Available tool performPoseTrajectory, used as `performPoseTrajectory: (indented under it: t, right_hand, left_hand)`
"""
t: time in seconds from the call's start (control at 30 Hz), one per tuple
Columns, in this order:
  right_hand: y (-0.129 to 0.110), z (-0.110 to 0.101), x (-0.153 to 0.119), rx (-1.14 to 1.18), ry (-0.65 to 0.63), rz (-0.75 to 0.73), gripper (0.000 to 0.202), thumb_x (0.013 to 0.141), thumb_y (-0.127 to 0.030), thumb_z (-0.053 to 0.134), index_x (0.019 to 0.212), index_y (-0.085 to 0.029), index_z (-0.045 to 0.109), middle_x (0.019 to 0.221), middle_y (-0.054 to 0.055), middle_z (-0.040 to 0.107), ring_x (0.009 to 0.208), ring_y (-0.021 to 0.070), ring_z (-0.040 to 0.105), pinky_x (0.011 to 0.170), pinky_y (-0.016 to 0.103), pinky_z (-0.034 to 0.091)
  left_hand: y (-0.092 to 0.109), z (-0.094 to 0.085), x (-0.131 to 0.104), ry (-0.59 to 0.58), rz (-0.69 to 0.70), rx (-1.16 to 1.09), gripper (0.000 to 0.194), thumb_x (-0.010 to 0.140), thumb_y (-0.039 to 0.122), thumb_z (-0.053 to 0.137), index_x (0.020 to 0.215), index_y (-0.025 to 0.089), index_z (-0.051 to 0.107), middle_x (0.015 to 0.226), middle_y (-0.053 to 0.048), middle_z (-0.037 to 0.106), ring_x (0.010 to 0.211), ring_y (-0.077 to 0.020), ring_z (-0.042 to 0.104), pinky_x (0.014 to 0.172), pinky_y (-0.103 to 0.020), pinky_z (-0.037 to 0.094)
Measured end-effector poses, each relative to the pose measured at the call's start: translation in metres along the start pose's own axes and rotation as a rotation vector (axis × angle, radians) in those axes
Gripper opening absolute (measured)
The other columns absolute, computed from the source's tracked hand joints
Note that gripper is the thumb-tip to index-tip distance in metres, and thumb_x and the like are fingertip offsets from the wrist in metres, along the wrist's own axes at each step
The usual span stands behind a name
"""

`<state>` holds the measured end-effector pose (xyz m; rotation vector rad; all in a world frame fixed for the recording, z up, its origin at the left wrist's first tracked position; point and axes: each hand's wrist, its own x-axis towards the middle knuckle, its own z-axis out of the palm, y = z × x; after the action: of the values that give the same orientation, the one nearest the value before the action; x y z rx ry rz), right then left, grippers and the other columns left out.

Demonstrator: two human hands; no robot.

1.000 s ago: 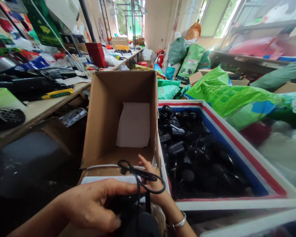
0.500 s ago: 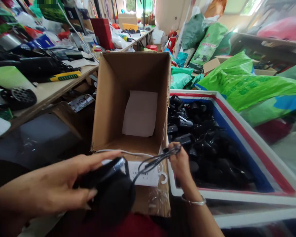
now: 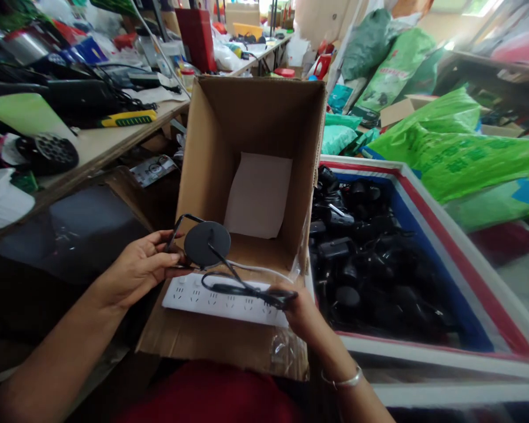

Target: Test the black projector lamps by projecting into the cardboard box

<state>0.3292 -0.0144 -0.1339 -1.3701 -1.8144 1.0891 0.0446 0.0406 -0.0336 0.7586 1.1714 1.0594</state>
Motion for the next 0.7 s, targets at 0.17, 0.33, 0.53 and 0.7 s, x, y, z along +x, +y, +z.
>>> performPoseTrajectory:
  t: [0.17, 0.33, 0.53, 0.7]
  right_hand:
    - [-0.012, 0.0, 0.002, -0.093, -0.168, -0.092, 0.025, 0.083, -0.007, 0.046, 0.086, -0.018, 0.068, 0.084, 0.007, 0.066, 0.078, 0.0178, 0.061, 0.071, 0.03, 0.047]
    - [0.008, 0.023, -0.011, -0.21, -0.109, -0.165, 0.021, 0.089, -0.013, 0.044, 0.095, -0.019, 0.063, 0.094, 0.011, 0.06, 0.083, 0.0189, 0.061, 0.073, 0.031, 0.05]
    - [0.025, 0.034, -0.017, -0.171, -0.043, -0.215, 0.02, 0.09, -0.016, 0.04, 0.095, -0.02, 0.059, 0.091, 0.009, 0.06, 0.08, 0.0173, 0.062, 0.071, 0.027, 0.051]
    - [0.036, 0.035, -0.016, -0.167, -0.012, -0.225, 0.019, 0.087, -0.016, 0.044, 0.094, -0.022, 0.06, 0.093, 0.009, 0.063, 0.085, 0.0188, 0.064, 0.073, 0.025, 0.052]
  left_hand:
    - [-0.01, -0.005, 0.009, -0.045, 0.01, -0.142, 0.038, 0.056, -0.001, 0.067, 0.088, 0.015, 0.053, 0.065, 0.004, 0.063, 0.061, -0.0133, 0.064, 0.06, -0.034, 0.06]
    - [-0.021, -0.004, 0.02, -0.089, 0.078, -0.302, 0.04, 0.057, -0.002, 0.069, 0.089, 0.017, 0.055, 0.076, 0.003, 0.063, 0.069, -0.0121, 0.062, 0.07, -0.035, 0.059]
    - [-0.021, 0.002, 0.029, -0.151, 0.153, -0.279, 0.035, 0.058, 0.005, 0.076, 0.085, 0.02, 0.059, 0.077, 0.004, 0.061, 0.071, -0.0114, 0.059, 0.066, -0.024, 0.055]
    - [-0.015, 0.006, 0.029, -0.158, 0.189, -0.262, 0.036, 0.059, 0.008, 0.078, 0.087, 0.021, 0.06, 0.076, 0.003, 0.062, 0.072, -0.0121, 0.058, 0.068, -0.024, 0.052]
